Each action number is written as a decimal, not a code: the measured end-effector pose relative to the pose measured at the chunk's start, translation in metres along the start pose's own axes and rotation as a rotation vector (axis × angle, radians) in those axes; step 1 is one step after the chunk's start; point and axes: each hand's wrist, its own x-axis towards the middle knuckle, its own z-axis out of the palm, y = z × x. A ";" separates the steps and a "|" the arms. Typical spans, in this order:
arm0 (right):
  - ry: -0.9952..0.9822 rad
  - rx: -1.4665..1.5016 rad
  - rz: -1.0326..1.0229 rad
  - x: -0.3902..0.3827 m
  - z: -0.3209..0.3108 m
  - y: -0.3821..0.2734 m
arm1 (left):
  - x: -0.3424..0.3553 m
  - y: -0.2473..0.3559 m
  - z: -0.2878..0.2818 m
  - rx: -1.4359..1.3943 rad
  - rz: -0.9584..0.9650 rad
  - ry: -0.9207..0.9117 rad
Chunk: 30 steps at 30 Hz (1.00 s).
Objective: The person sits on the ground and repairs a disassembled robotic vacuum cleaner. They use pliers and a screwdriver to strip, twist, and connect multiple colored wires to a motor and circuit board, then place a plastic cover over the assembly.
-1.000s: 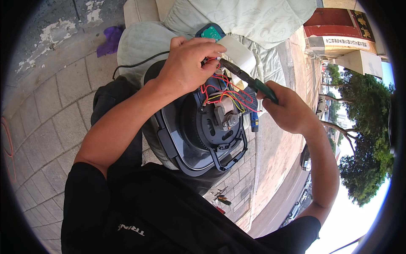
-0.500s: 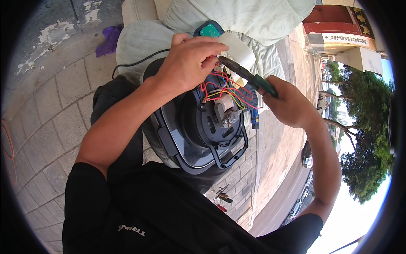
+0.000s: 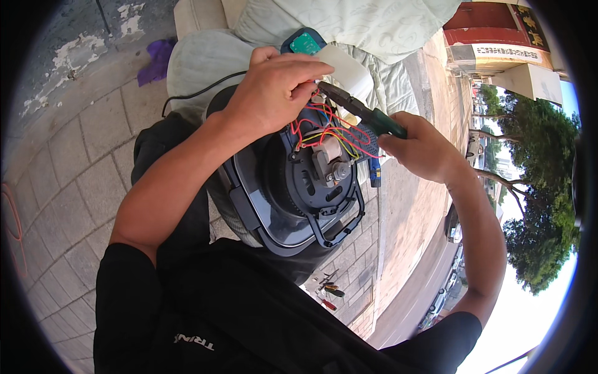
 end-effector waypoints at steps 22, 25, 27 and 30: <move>0.000 -0.042 -0.045 -0.001 0.005 0.006 | -0.001 0.000 0.002 0.008 -0.042 0.002; -0.014 -0.020 -0.041 0.002 0.005 0.011 | 0.000 0.002 0.000 0.012 -0.051 -0.012; -0.032 -0.006 -0.035 0.003 0.004 0.010 | 0.000 0.001 0.001 0.017 -0.044 -0.007; -0.050 0.012 -0.026 0.005 0.004 0.014 | -0.001 0.000 0.003 0.026 -0.016 0.014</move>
